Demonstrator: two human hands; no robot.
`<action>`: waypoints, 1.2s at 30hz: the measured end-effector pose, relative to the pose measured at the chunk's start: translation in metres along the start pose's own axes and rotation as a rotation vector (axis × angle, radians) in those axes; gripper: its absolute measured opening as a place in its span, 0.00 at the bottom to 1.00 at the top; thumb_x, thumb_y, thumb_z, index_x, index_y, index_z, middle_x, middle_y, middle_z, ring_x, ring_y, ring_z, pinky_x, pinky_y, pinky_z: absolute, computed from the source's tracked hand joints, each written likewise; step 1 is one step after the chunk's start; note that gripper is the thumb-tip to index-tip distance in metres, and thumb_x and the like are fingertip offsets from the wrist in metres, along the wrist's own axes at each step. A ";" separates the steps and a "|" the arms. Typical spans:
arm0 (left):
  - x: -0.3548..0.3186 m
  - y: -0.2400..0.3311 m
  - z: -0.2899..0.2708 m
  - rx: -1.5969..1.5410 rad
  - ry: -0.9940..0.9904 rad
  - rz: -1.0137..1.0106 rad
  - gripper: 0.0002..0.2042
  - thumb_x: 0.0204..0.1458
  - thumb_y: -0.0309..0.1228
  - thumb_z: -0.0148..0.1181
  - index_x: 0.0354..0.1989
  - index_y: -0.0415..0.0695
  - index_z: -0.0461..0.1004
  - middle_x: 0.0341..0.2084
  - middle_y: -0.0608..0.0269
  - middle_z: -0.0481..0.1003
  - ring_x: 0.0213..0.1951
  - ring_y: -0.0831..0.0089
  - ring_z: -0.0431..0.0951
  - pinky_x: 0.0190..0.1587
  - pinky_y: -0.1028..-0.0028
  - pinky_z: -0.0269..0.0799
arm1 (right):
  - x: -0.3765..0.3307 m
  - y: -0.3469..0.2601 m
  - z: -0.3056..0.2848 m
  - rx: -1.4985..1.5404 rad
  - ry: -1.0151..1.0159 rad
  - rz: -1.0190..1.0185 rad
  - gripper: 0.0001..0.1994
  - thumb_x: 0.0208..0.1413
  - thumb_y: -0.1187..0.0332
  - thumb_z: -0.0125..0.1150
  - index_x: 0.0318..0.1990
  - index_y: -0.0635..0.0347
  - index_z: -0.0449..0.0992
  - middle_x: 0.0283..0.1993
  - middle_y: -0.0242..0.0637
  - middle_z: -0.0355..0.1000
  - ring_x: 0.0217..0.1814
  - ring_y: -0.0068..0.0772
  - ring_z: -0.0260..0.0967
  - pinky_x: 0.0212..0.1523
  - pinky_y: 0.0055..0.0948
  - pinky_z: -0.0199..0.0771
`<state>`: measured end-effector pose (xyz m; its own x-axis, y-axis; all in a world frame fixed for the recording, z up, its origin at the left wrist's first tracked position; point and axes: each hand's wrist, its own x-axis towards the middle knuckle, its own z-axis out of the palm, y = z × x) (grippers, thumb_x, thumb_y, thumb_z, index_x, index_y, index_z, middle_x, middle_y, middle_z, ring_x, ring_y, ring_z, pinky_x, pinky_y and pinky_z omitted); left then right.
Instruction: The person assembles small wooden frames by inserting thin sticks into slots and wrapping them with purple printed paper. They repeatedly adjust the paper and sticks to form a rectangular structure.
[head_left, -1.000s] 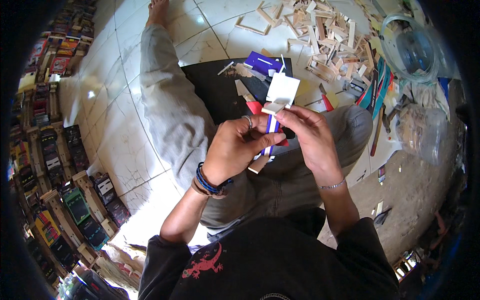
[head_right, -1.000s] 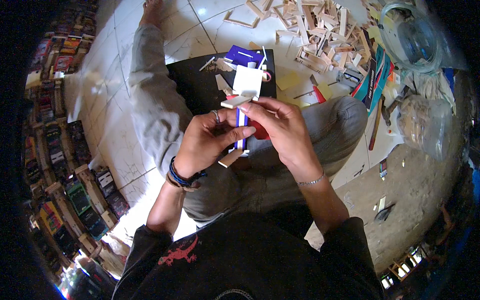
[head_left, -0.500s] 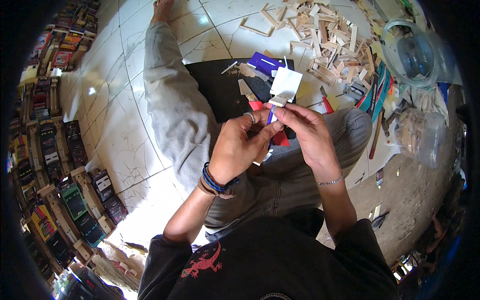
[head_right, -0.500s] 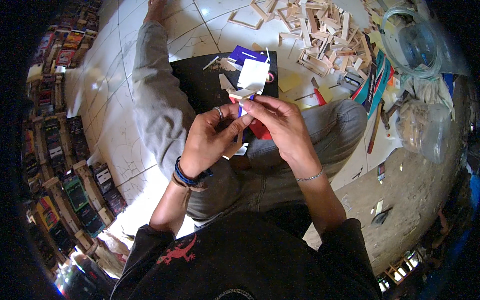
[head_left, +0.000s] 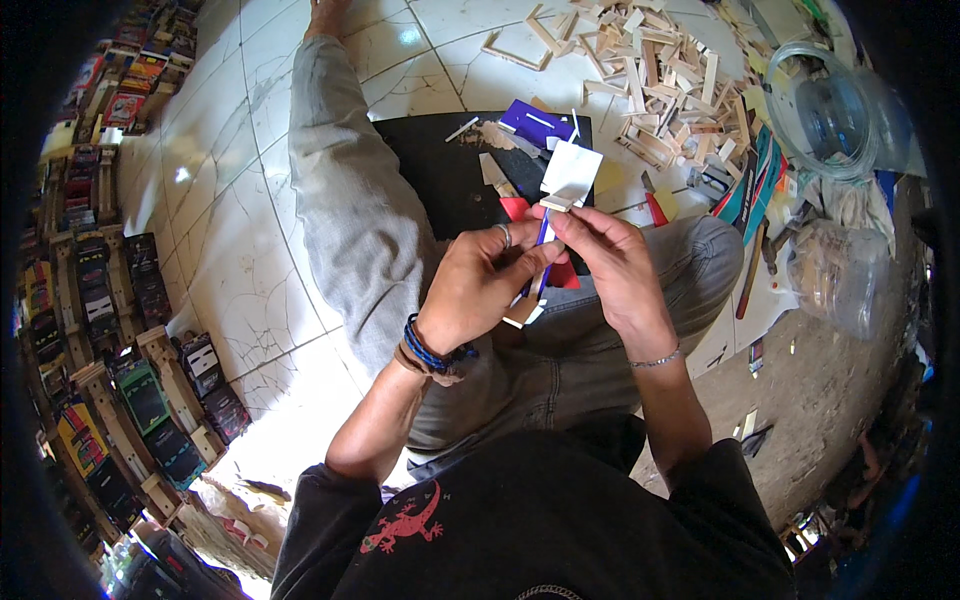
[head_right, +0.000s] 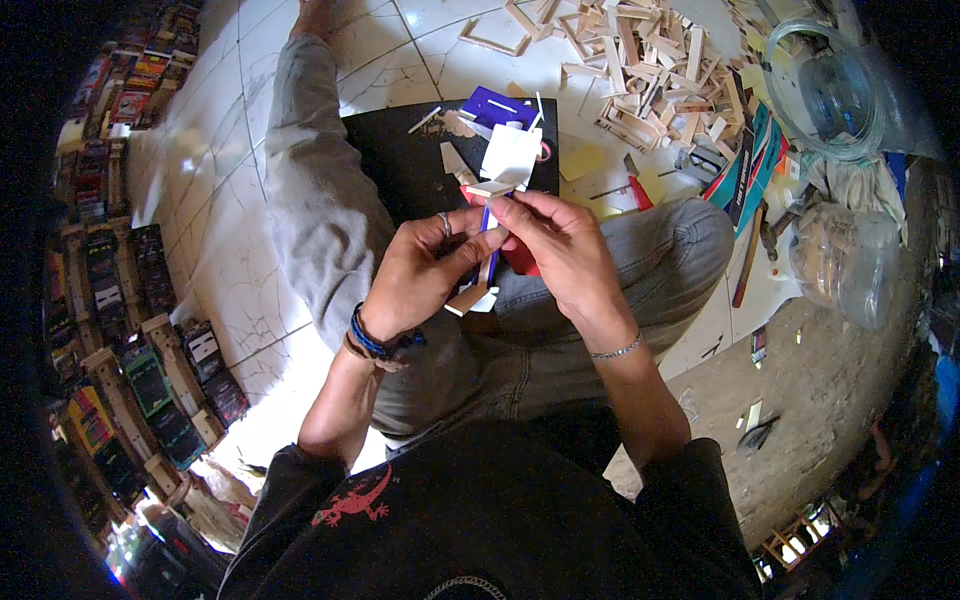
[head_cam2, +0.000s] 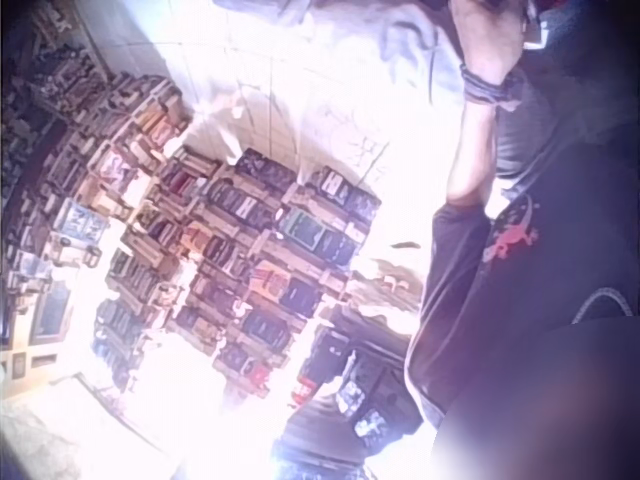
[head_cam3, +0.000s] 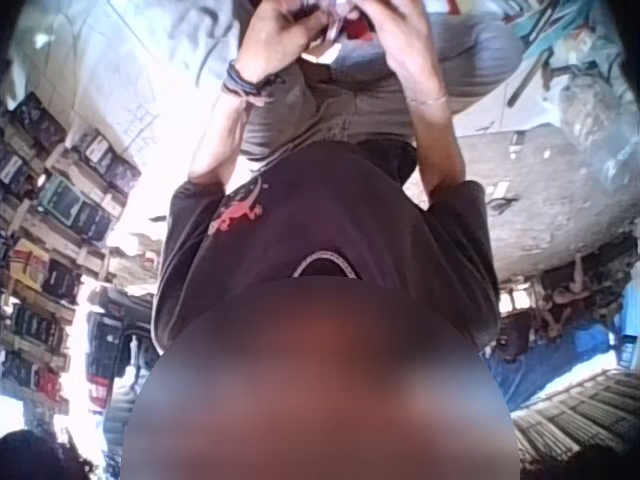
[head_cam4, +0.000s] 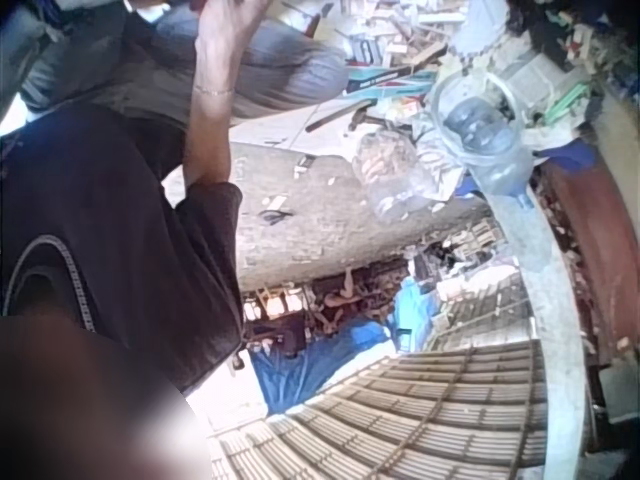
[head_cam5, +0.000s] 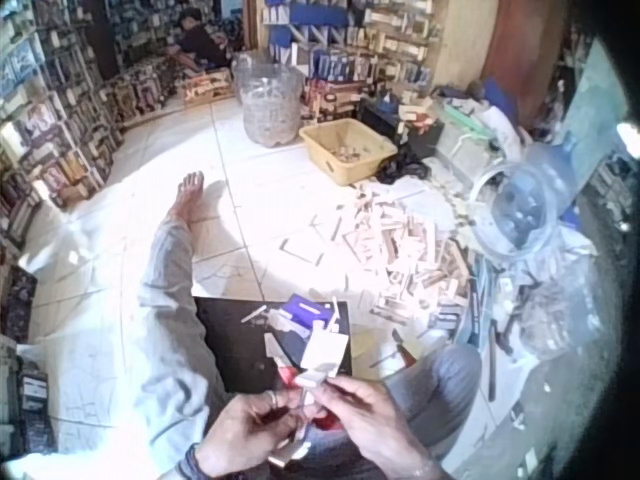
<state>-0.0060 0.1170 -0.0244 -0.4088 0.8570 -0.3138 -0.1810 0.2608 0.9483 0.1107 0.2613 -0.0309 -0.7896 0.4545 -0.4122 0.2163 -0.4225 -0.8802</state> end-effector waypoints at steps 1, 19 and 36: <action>0.000 -0.001 0.000 0.004 0.003 0.002 0.11 0.65 0.32 0.60 0.49 0.38 0.80 0.34 0.70 0.82 0.35 0.87 0.73 0.39 0.81 0.70 | 0.000 0.000 0.001 0.004 0.002 0.006 0.14 0.68 0.67 0.60 0.54 0.67 0.80 0.50 0.37 0.81 0.51 0.21 0.75 0.56 0.26 0.73; -0.001 -0.008 0.002 -0.199 0.012 -0.114 0.09 0.62 0.32 0.65 0.40 0.38 0.82 0.25 0.72 0.79 0.25 0.88 0.71 0.28 0.81 0.67 | 0.011 -0.004 0.016 0.031 0.093 0.053 0.12 0.65 0.66 0.63 0.48 0.67 0.82 0.44 0.39 0.83 0.45 0.22 0.78 0.49 0.24 0.76; 0.004 -0.007 0.002 -0.234 -0.027 -0.162 0.11 0.63 0.34 0.64 0.44 0.39 0.82 0.31 0.69 0.82 0.29 0.89 0.73 0.29 0.83 0.68 | 0.023 -0.013 0.014 -0.182 0.066 0.061 0.13 0.64 0.68 0.64 0.48 0.70 0.82 0.44 0.40 0.83 0.38 0.20 0.78 0.35 0.20 0.78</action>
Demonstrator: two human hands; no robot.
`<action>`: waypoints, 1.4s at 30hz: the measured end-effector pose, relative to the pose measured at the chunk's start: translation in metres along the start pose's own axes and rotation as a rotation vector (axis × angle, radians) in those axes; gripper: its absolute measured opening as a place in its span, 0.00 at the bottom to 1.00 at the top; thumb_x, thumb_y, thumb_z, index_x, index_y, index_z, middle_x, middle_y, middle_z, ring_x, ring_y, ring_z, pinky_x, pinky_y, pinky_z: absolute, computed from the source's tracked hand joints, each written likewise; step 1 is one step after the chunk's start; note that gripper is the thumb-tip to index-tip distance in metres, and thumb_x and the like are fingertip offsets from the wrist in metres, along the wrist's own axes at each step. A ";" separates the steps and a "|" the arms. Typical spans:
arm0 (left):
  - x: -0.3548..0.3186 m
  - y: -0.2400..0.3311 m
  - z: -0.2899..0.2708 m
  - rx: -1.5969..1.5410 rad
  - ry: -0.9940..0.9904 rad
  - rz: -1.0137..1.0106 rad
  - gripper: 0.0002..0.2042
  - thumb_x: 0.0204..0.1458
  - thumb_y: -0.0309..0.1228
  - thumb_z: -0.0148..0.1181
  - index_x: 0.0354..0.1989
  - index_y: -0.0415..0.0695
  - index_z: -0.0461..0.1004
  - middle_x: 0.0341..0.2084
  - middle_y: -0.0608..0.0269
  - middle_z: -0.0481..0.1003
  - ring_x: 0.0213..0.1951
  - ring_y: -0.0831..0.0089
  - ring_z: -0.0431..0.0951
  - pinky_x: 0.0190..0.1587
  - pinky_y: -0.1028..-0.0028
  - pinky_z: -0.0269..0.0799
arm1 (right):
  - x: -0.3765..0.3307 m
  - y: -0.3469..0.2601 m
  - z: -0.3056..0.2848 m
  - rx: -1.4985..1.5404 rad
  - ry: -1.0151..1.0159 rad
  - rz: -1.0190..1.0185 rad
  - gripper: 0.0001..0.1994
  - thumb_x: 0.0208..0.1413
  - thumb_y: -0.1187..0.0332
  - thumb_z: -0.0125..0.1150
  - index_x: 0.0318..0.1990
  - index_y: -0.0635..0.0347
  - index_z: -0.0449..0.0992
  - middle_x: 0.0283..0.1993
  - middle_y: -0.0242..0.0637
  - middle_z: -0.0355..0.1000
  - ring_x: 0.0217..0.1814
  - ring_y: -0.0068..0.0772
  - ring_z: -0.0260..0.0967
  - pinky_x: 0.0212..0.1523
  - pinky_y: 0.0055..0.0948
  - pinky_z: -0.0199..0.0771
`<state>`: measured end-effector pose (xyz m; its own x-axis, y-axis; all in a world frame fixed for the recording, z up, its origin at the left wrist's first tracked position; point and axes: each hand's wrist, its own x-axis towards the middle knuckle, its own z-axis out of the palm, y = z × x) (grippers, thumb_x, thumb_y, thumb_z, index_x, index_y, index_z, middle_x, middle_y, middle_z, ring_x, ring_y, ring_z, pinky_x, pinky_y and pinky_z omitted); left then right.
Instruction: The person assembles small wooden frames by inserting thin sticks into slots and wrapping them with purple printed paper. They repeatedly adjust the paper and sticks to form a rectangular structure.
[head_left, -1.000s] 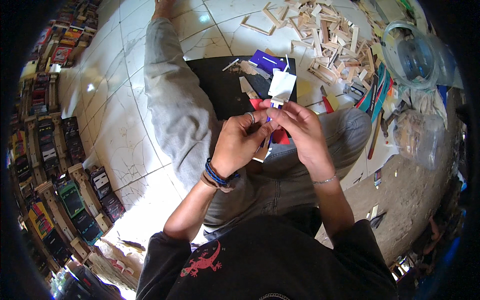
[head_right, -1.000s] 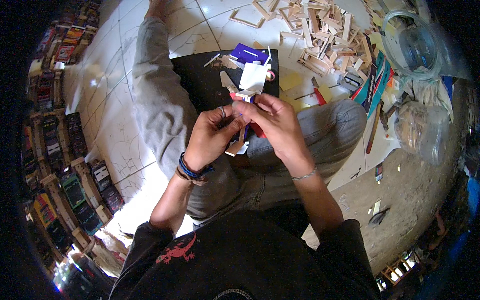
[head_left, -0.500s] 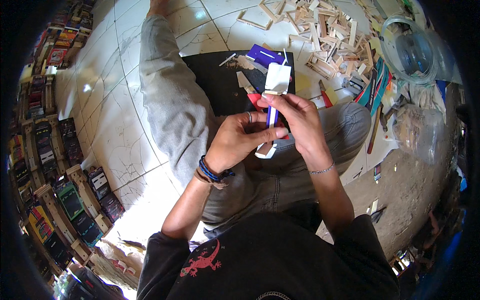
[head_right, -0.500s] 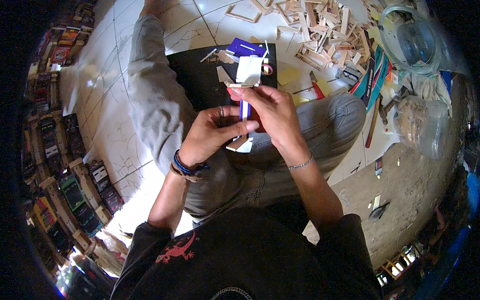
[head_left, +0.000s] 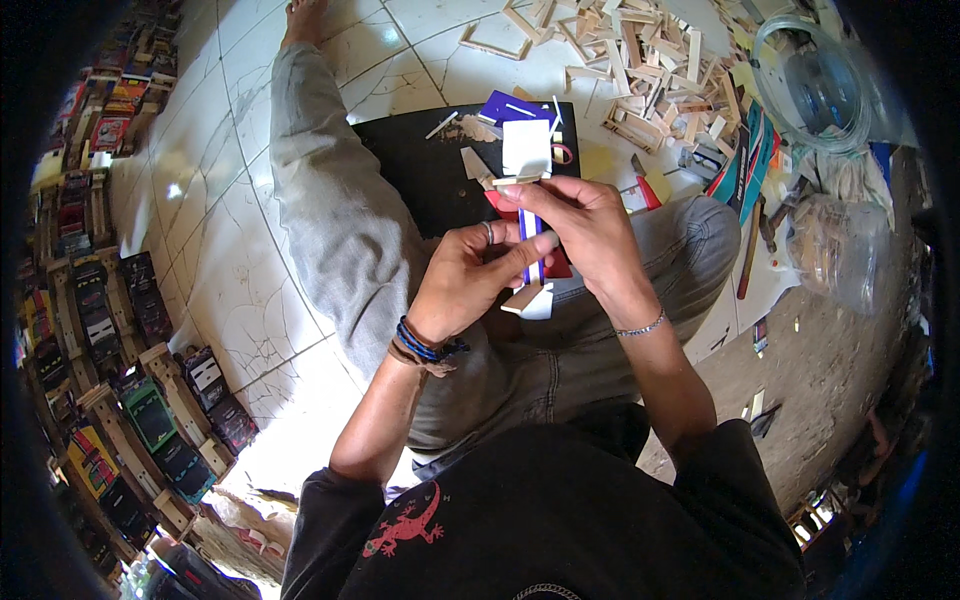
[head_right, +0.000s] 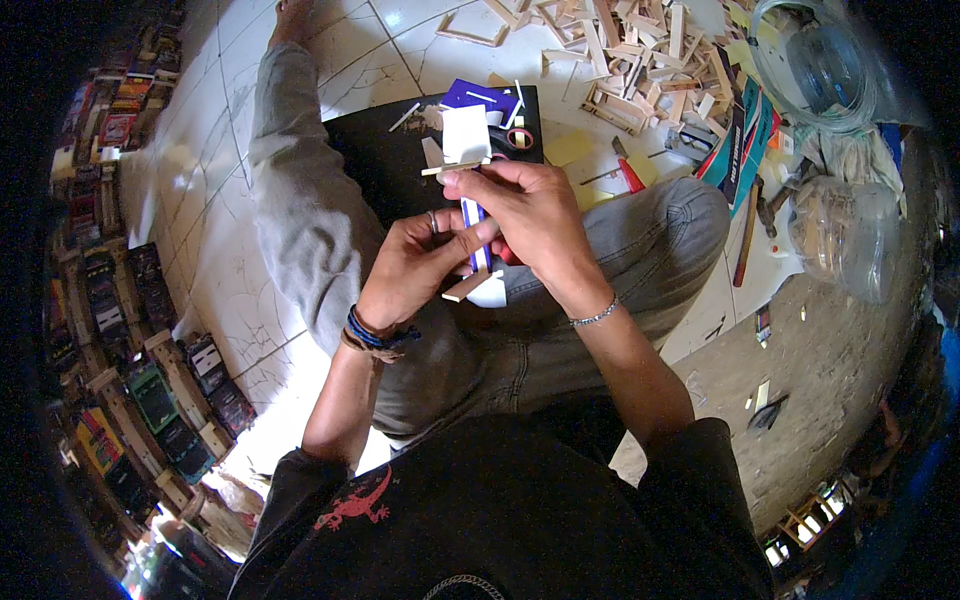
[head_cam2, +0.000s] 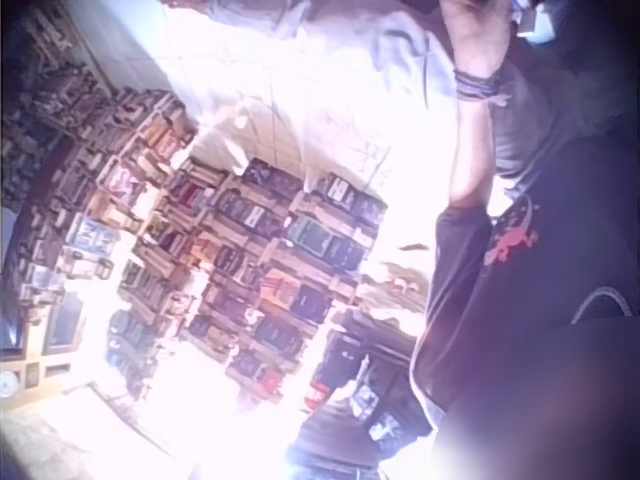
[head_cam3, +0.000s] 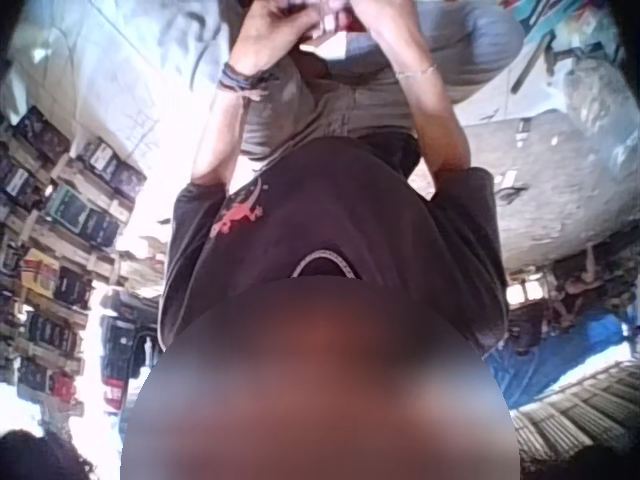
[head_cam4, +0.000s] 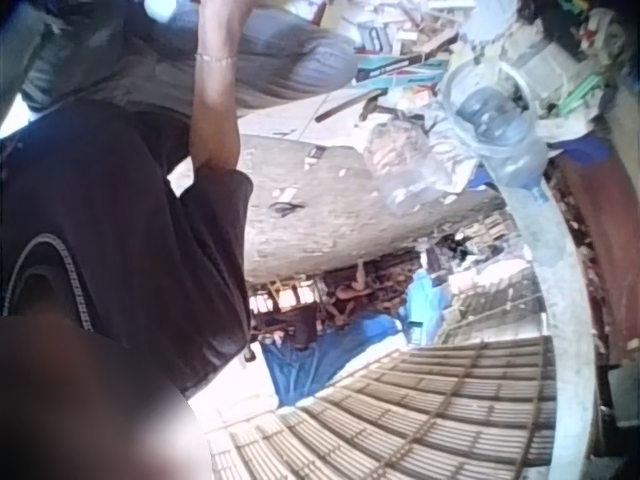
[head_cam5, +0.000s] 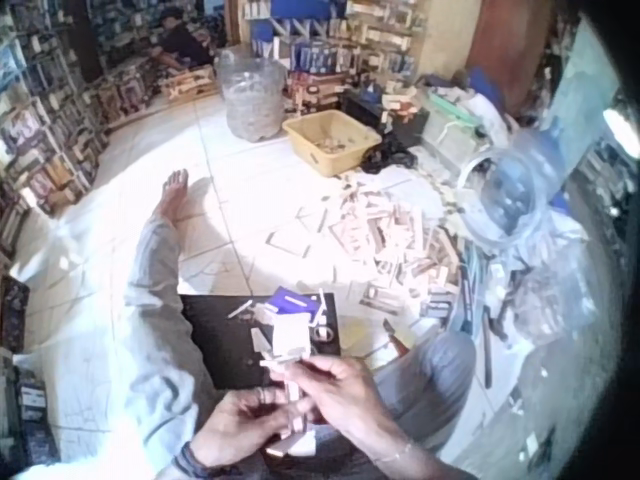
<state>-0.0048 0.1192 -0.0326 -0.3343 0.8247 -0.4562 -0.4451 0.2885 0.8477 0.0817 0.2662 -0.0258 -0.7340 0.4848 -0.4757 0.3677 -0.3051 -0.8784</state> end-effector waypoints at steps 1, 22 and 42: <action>0.001 0.000 0.000 0.017 0.011 -0.014 0.11 0.63 0.35 0.64 0.44 0.39 0.82 0.31 0.69 0.82 0.29 0.89 0.73 0.29 0.83 0.68 | -0.001 -0.002 0.000 0.015 0.002 0.037 0.13 0.64 0.67 0.64 0.48 0.69 0.82 0.43 0.40 0.83 0.36 0.19 0.77 0.32 0.19 0.77; -0.060 0.035 0.012 0.269 -0.008 0.191 0.18 0.54 0.21 0.71 0.52 0.38 0.73 0.44 0.63 0.79 0.44 0.78 0.78 0.49 0.74 0.76 | -0.047 -0.019 0.005 -0.229 -0.017 -0.527 0.14 0.58 0.59 0.69 0.39 0.63 0.84 0.25 0.43 0.77 0.26 0.21 0.71 0.29 0.32 0.71; -0.190 0.079 0.059 0.718 0.484 1.030 0.18 0.50 0.14 0.65 0.50 0.43 0.81 0.43 0.53 0.83 0.43 0.65 0.85 0.45 0.72 0.78 | -0.187 -0.128 -0.004 -0.354 -0.429 -1.132 0.29 0.50 0.64 0.77 0.61 0.55 0.74 0.53 0.33 0.76 0.56 0.30 0.72 0.56 0.30 0.72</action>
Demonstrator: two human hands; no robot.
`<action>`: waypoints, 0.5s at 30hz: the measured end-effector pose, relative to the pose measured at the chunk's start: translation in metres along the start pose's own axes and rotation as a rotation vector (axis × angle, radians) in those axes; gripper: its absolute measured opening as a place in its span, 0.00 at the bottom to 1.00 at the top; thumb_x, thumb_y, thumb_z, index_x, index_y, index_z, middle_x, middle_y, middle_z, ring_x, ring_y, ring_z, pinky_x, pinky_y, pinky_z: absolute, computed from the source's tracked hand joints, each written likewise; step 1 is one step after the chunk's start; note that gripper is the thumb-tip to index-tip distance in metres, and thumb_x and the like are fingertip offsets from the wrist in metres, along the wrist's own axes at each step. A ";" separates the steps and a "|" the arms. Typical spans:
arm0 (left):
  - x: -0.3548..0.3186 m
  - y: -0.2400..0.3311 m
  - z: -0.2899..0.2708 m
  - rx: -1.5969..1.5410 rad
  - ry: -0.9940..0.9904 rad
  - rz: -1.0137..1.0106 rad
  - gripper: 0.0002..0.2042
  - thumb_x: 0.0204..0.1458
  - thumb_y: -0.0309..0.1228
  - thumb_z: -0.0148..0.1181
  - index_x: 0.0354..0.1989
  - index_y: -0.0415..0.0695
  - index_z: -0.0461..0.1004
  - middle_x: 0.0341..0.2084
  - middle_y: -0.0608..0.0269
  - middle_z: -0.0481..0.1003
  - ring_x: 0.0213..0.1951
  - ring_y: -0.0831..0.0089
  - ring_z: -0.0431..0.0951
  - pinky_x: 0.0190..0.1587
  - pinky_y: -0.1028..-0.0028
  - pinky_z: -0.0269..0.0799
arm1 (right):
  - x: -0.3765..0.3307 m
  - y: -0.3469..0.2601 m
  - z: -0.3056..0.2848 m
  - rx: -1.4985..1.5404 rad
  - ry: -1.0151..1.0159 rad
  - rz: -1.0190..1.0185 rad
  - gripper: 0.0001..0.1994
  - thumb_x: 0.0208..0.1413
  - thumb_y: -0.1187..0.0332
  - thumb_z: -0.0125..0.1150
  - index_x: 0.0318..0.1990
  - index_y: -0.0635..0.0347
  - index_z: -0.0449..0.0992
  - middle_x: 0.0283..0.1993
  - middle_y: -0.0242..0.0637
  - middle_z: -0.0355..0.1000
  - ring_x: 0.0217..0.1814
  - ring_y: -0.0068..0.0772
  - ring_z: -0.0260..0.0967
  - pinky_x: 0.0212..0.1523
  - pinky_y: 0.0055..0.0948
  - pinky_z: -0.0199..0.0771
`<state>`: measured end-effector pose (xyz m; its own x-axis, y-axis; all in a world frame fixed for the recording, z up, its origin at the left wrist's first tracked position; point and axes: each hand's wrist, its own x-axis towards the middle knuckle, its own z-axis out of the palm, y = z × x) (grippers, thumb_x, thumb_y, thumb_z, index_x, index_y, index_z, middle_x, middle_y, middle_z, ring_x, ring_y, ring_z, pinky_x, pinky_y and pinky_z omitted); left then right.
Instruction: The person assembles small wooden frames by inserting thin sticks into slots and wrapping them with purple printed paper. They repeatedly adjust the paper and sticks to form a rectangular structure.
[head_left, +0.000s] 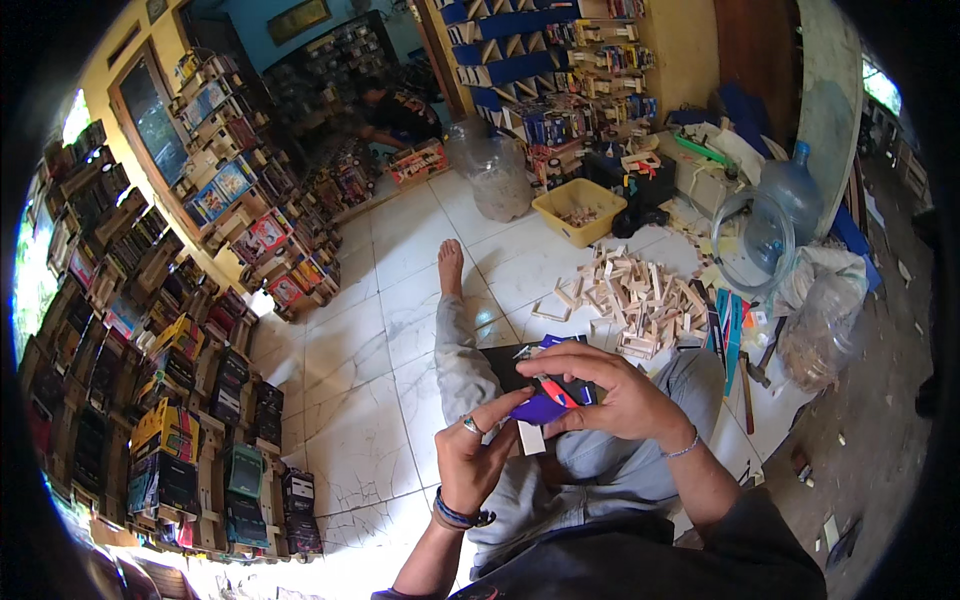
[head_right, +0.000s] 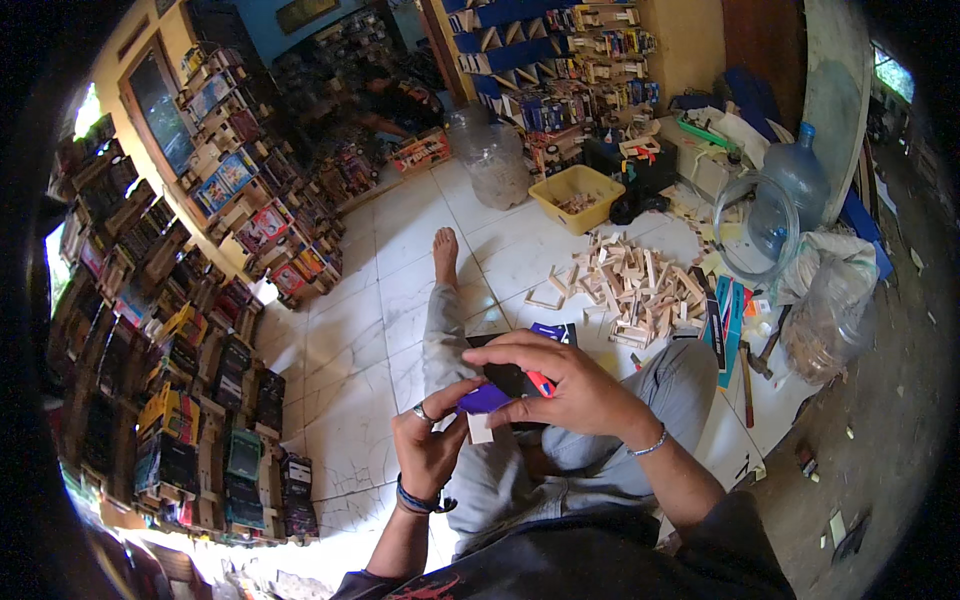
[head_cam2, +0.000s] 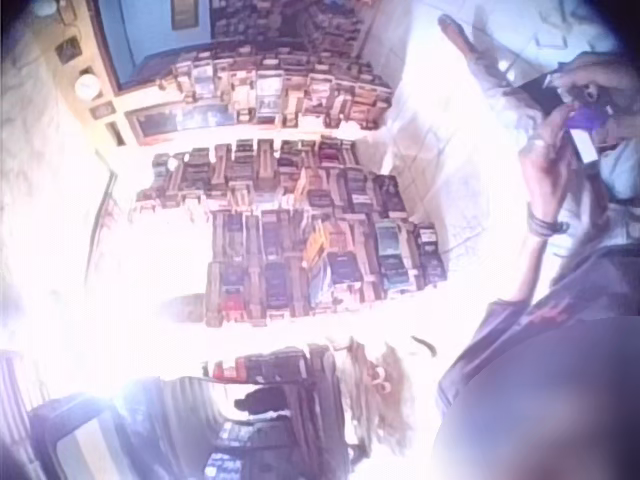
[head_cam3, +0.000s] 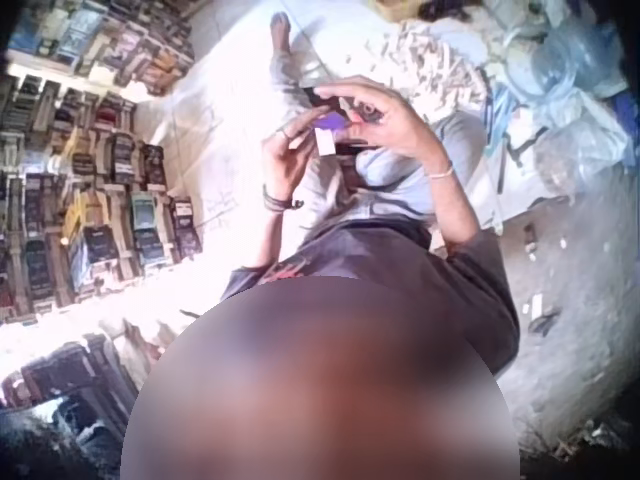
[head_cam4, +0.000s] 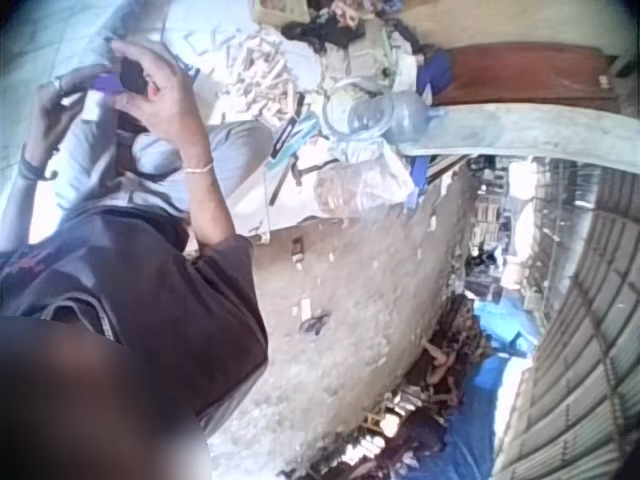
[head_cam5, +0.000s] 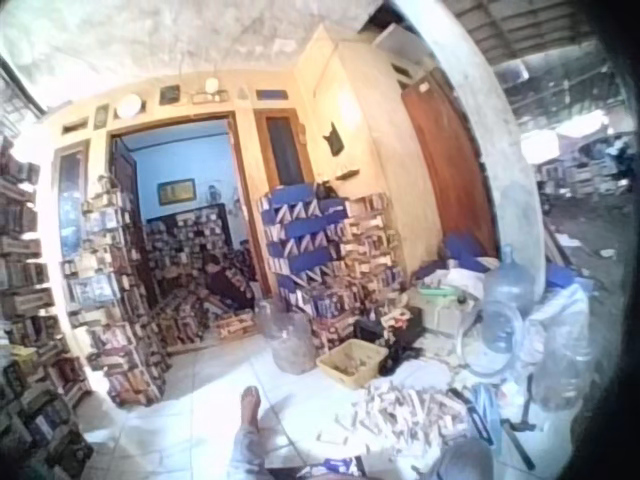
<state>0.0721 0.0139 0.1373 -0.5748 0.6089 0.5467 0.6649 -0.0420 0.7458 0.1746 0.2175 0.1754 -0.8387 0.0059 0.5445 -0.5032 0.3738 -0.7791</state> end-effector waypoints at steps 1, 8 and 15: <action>0.001 0.007 0.000 0.018 -0.012 0.019 0.19 0.50 0.14 0.65 0.50 0.42 0.81 0.44 0.54 0.83 0.43 0.64 0.85 0.45 0.72 0.78 | 0.003 -0.006 0.002 -0.082 0.004 -0.074 0.26 0.50 0.65 0.76 0.58 0.56 0.77 0.53 0.34 0.76 0.54 0.31 0.73 0.55 0.30 0.73; 0.007 0.040 0.003 0.041 0.071 0.125 0.17 0.50 0.14 0.64 0.49 0.40 0.81 0.45 0.54 0.83 0.44 0.61 0.85 0.46 0.71 0.79 | -0.001 -0.039 0.015 -0.458 0.238 -0.204 0.09 0.45 0.71 0.78 0.35 0.57 0.85 0.37 0.33 0.77 0.41 0.30 0.75 0.42 0.31 0.73; 0.009 0.058 -0.003 0.127 0.073 0.263 0.16 0.49 0.16 0.67 0.48 0.39 0.81 0.45 0.52 0.83 0.46 0.60 0.85 0.47 0.70 0.80 | -0.020 -0.056 0.013 -0.567 0.252 -0.279 0.14 0.45 0.66 0.76 0.42 0.46 0.86 0.42 0.21 0.79 0.38 0.21 0.73 0.49 0.28 0.63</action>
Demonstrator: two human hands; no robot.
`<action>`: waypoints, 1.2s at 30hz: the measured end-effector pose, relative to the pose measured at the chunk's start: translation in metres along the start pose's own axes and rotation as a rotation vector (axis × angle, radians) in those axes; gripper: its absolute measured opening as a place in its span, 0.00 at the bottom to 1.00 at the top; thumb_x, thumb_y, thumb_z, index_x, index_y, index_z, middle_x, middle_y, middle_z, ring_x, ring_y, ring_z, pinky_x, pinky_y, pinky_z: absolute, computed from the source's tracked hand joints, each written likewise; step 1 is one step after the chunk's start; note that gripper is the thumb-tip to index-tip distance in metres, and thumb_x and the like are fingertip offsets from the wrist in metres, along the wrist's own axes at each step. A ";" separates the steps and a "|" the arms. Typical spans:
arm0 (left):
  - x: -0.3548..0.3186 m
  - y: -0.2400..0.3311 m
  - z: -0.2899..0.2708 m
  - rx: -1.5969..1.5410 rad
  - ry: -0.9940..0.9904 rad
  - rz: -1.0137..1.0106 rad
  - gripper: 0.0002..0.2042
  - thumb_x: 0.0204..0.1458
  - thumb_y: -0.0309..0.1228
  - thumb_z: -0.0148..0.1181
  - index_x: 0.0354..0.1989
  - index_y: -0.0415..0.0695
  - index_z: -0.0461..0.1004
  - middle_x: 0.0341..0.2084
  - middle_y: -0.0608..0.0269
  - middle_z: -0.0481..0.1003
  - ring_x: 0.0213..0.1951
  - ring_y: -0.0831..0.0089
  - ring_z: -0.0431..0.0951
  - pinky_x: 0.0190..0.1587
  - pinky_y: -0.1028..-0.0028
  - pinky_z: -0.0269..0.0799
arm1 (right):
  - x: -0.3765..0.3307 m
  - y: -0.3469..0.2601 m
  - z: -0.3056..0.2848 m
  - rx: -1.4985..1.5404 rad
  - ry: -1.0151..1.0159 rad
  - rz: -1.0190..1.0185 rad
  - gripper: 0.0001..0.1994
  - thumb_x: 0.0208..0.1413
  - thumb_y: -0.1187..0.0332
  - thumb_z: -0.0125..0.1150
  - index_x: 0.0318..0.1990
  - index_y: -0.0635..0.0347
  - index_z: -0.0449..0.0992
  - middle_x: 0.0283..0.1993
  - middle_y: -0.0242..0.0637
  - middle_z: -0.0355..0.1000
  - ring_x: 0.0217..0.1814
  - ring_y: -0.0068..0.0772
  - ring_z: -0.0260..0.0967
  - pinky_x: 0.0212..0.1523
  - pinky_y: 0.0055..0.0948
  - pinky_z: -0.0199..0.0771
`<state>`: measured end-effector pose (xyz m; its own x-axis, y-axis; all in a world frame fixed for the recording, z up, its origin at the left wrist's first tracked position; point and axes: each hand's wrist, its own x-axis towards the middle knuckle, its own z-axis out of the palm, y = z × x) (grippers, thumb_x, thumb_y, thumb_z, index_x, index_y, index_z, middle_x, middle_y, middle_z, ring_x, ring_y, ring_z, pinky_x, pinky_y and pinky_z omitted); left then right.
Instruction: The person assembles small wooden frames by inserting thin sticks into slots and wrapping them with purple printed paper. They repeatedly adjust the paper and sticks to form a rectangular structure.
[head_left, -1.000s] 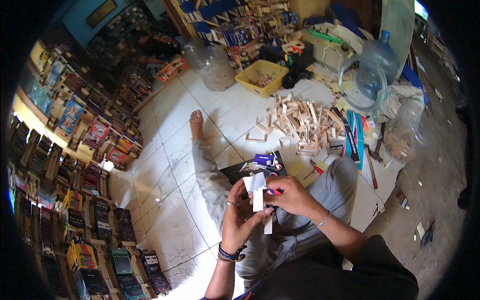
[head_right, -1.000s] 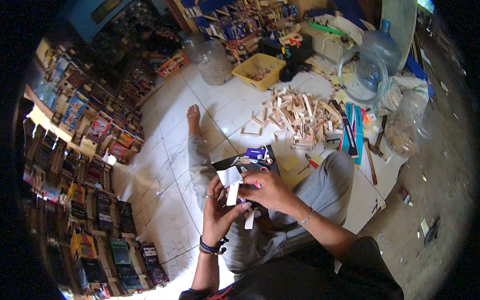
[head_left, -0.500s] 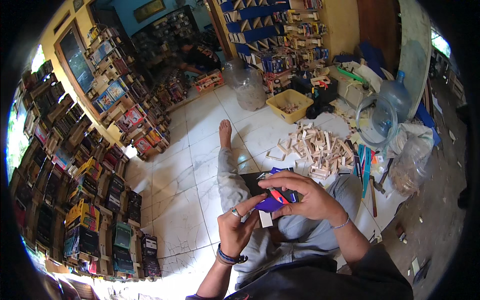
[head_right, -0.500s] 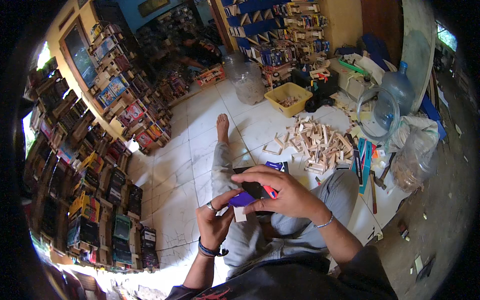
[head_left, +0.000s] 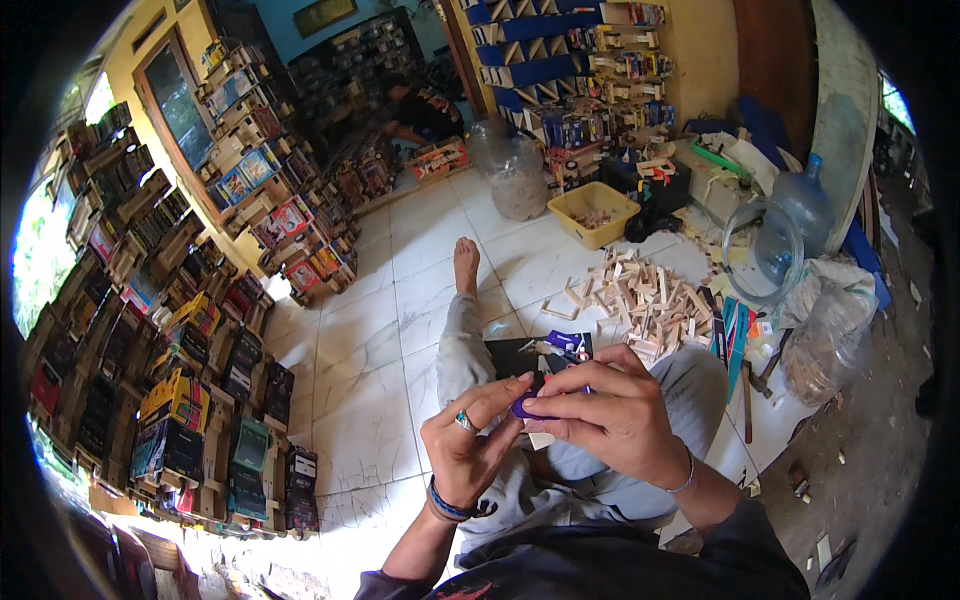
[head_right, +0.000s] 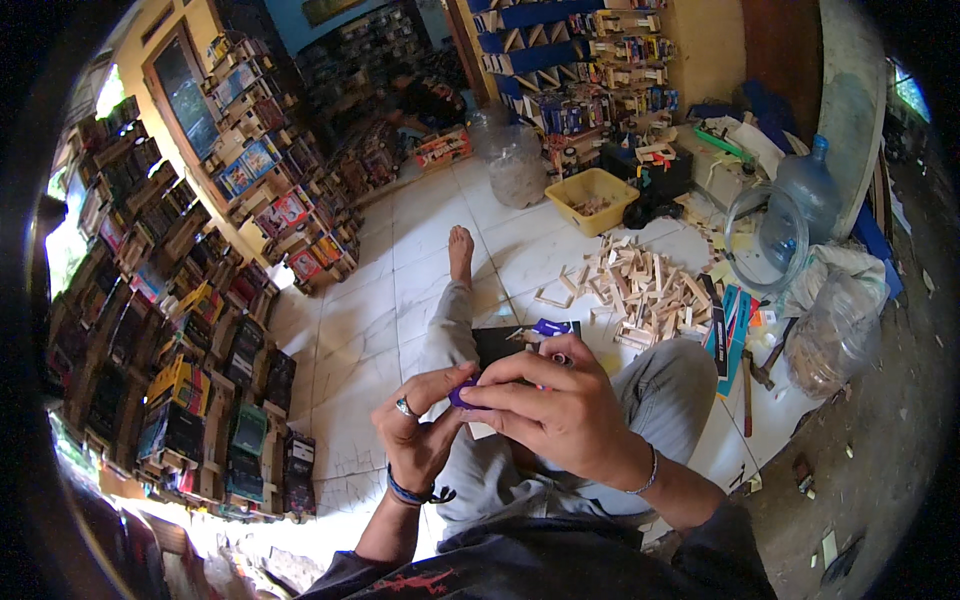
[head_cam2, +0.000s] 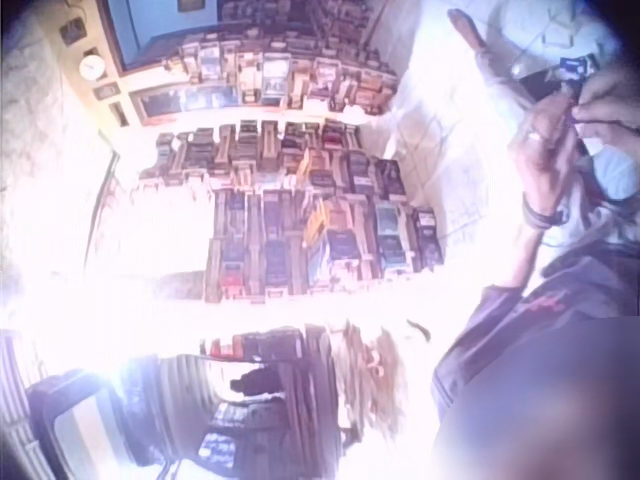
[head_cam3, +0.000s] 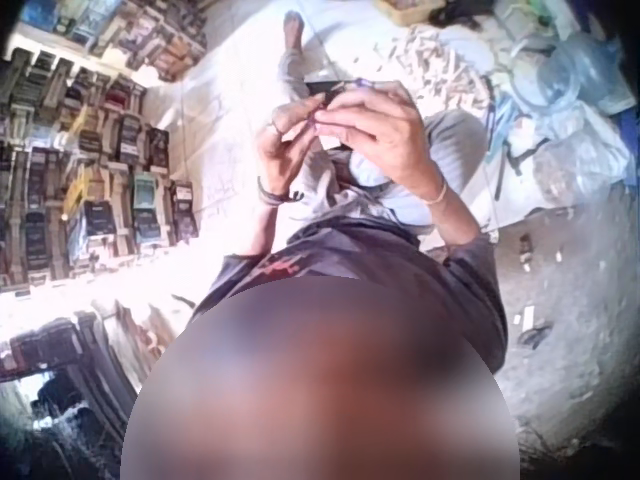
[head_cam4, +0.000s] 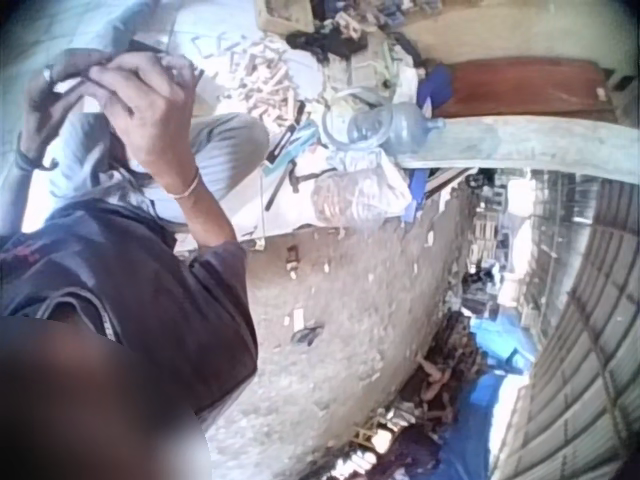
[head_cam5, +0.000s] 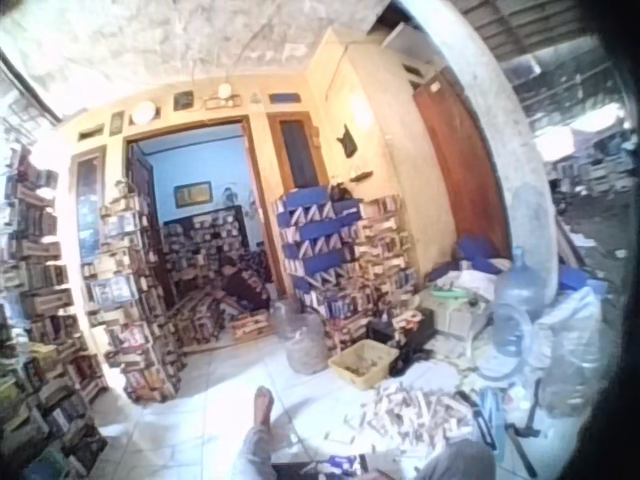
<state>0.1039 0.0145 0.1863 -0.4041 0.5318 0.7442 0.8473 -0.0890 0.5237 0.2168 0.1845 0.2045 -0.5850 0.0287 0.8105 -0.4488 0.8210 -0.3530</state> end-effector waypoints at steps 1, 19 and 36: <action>0.000 0.002 -0.002 0.014 -0.010 0.021 0.17 0.48 0.17 0.69 0.48 0.39 0.81 0.46 0.52 0.82 0.46 0.59 0.85 0.48 0.69 0.81 | -0.003 -0.004 -0.001 -0.027 -0.003 -0.011 0.15 0.45 0.66 0.76 0.43 0.46 0.86 0.42 0.20 0.79 0.39 0.20 0.72 0.49 0.27 0.63; 0.005 -0.022 -0.035 -0.009 0.099 0.143 0.19 0.43 0.22 0.73 0.47 0.43 0.82 0.45 0.57 0.81 0.41 0.62 0.85 0.41 0.71 0.82 | 0.027 -0.028 0.005 -0.229 -0.250 -0.200 0.19 0.48 0.63 0.73 0.50 0.50 0.84 0.51 0.22 0.78 0.49 0.12 0.73 0.49 0.29 0.62; 0.002 -0.138 -0.077 0.025 0.100 0.234 0.17 0.43 0.31 0.76 0.43 0.46 0.83 0.38 0.58 0.83 0.32 0.66 0.84 0.30 0.74 0.79 | 0.081 0.014 0.090 -0.207 -0.496 -0.316 0.19 0.48 0.62 0.74 0.50 0.50 0.85 0.54 0.27 0.78 0.52 0.19 0.73 0.45 0.32 0.68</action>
<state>-0.0407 -0.0373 0.1473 -0.2275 0.4129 0.8819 0.9293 -0.1784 0.3233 0.1023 0.1472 0.2231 -0.7121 -0.4608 0.5298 -0.5398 0.8417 0.0066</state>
